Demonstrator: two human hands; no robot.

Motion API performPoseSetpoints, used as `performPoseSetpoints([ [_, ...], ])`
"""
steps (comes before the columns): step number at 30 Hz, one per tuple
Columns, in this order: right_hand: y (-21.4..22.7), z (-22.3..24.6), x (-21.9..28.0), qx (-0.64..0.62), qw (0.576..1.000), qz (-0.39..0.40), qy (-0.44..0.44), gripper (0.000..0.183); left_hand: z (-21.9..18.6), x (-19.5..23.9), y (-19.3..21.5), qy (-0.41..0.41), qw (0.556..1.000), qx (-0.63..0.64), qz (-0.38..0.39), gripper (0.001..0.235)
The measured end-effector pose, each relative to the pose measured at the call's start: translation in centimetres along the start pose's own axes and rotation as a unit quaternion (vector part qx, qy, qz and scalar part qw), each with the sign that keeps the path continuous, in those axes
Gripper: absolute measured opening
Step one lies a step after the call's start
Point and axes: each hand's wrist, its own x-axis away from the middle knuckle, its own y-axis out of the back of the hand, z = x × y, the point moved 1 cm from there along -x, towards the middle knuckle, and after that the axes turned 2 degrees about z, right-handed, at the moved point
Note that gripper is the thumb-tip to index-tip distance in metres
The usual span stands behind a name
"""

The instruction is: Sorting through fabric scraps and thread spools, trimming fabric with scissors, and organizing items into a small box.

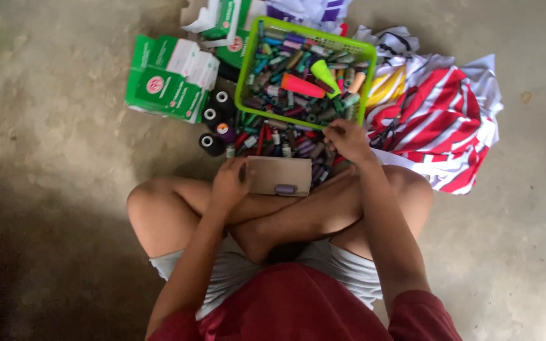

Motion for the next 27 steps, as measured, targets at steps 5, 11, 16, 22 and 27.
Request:
performPoseSetpoints([
  [5,-3.9,-0.2,5.2,0.092,0.993,0.012,-0.078,0.035,-1.9,0.3,2.0,0.176,0.973,-0.067,0.136,0.049],
  [11,-4.1,-2.3,5.5,0.139,0.971,0.146,-0.127,0.069,1.1,0.0,-1.3,0.149,0.963,-0.136,0.177,0.037],
  [16,-6.2,-4.8,4.4,0.196,0.959,0.194,-0.057,0.050,2.3,-0.1,-1.5,0.143,0.982,-0.054,0.113,0.032],
  [22,-5.2,-5.1,4.6,0.179,0.975,0.112,-0.070,0.056,1.6,0.8,-0.7,0.119,0.988,0.092,0.017,0.028],
  [27,-4.2,-2.8,6.3,0.183,0.982,0.039,-0.020,0.046,0.8,2.0,-0.5,0.036,0.980,0.196,-0.019,0.040],
])
